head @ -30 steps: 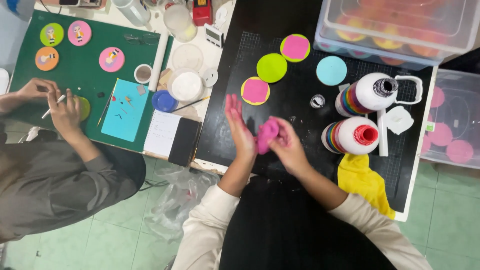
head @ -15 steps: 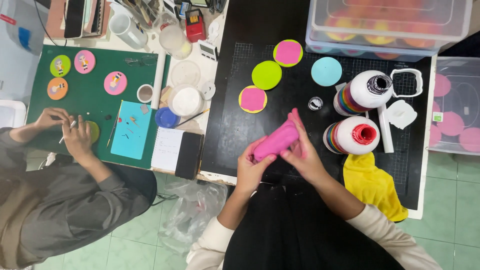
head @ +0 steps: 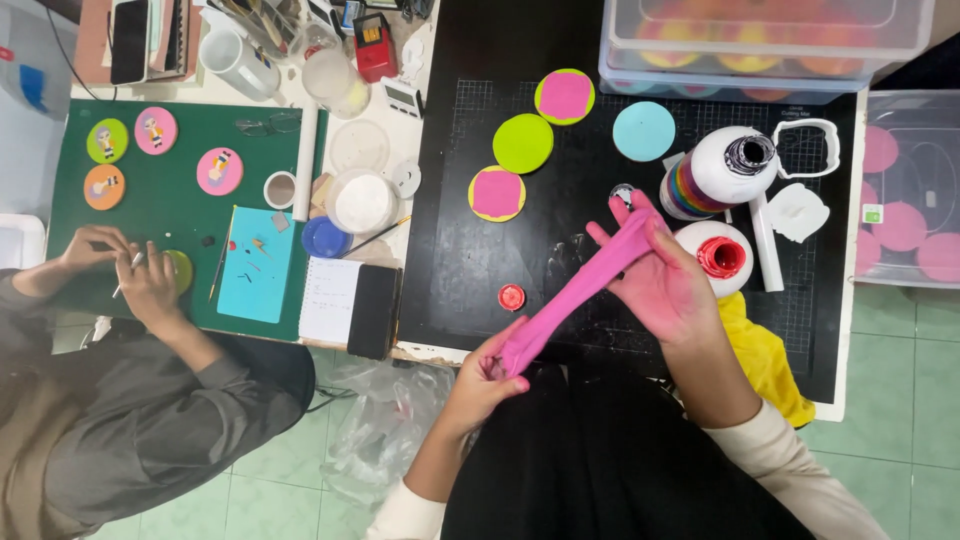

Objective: The person kneads a pink clay-like material by hand on a black work surface, repeatedly folding and pressing it. They briefly pour a red liquid from a white bottle onto the material and continue kneading. A second person works on a separate green mat to the left, applying details to small circular items.

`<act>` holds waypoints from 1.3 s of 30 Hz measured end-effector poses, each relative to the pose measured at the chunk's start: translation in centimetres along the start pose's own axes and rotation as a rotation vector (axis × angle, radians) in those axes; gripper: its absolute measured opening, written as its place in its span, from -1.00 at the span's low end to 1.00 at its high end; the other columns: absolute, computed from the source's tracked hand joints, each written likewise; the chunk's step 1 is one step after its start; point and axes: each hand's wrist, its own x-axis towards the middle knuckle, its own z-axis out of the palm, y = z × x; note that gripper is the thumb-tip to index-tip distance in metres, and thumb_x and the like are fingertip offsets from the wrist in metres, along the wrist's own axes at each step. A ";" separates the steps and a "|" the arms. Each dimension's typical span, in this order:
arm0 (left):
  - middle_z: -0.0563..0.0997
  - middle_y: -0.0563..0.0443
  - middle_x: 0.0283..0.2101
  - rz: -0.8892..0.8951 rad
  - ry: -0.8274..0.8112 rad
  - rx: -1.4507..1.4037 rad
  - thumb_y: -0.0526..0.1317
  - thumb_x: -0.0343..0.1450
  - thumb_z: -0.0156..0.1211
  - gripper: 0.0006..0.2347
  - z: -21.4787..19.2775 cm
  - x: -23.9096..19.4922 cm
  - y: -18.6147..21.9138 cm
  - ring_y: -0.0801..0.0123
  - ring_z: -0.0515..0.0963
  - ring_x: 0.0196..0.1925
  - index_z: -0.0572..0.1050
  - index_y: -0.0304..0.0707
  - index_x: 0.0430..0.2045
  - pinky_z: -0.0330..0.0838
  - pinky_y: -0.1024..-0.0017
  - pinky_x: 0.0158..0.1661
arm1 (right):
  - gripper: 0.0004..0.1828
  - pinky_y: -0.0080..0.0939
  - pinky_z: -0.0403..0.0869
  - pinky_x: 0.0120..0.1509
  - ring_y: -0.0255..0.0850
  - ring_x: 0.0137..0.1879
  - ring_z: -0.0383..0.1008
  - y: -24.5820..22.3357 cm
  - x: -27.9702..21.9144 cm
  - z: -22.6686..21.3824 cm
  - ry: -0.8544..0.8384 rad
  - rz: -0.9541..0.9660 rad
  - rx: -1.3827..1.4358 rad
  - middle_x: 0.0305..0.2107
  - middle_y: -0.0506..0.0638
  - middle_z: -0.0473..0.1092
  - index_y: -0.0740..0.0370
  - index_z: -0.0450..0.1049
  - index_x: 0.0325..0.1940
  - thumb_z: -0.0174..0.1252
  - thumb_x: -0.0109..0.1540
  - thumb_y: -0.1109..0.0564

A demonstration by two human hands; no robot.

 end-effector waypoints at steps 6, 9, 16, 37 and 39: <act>0.33 -0.04 0.39 0.068 -0.002 -0.344 0.14 0.31 0.33 -0.15 6.0 3.5 1.0 0.38 0.44 0.32 0.05 -0.27 0.43 0.33 0.34 0.32 | -0.16 0.64 -0.50 0.44 0.43 0.55 -0.72 8.3 -2.9 0.2 -0.393 -0.568 -1.585 0.55 0.31 -0.49 -0.01 0.07 0.59 0.06 0.23 0.35; 0.50 -0.19 0.18 0.097 0.252 -0.319 -0.24 0.52 0.06 -0.57 7.5 5.4 1.0 0.21 0.57 0.15 0.23 -0.34 0.31 0.47 0.18 0.19 | 0.24 0.55 -0.42 0.50 0.53 0.54 -0.63 9.2 -3.0 -1.4 -0.624 -0.476 -1.838 0.50 0.47 -0.35 0.22 -0.16 0.64 0.32 -0.04 0.18; 0.60 -0.17 0.01 0.255 0.321 0.287 -0.41 0.43 0.22 -0.63 6.2 5.5 -0.8 0.30 0.52 0.04 0.44 -0.40 0.15 0.45 0.26 0.10 | -0.12 0.36 -0.21 0.62 0.34 0.62 -0.30 7.2 -0.5 -2.6 -0.366 -0.972 -1.426 0.48 0.35 -0.13 0.32 0.15 0.47 -0.04 0.32 -0.39; 0.63 0.02 -0.10 0.033 0.397 -0.194 -0.23 0.57 -0.07 -0.70 14.2 7.7 8.7 0.38 0.66 -0.06 0.36 -0.35 0.18 0.47 0.38 0.11 | -0.16 0.59 -0.41 0.50 0.39 0.61 -0.42 10.0 -3.7 0.3 -0.767 -1.371 -1.568 0.51 0.54 -0.36 -0.26 -0.32 0.67 -0.07 0.40 -0.19; 0.52 0.35 -0.52 0.093 0.502 -0.295 -0.14 0.53 0.16 -0.88 17.3 7.5 12.1 0.76 0.49 -0.52 0.51 -0.10 -0.37 0.43 0.73 -0.38 | -0.07 0.62 -0.19 0.50 0.40 0.59 -0.25 8.5 -2.9 -0.2 -0.738 -1.400 -1.602 0.56 0.26 -0.28 -0.12 -0.30 0.67 0.06 0.33 0.02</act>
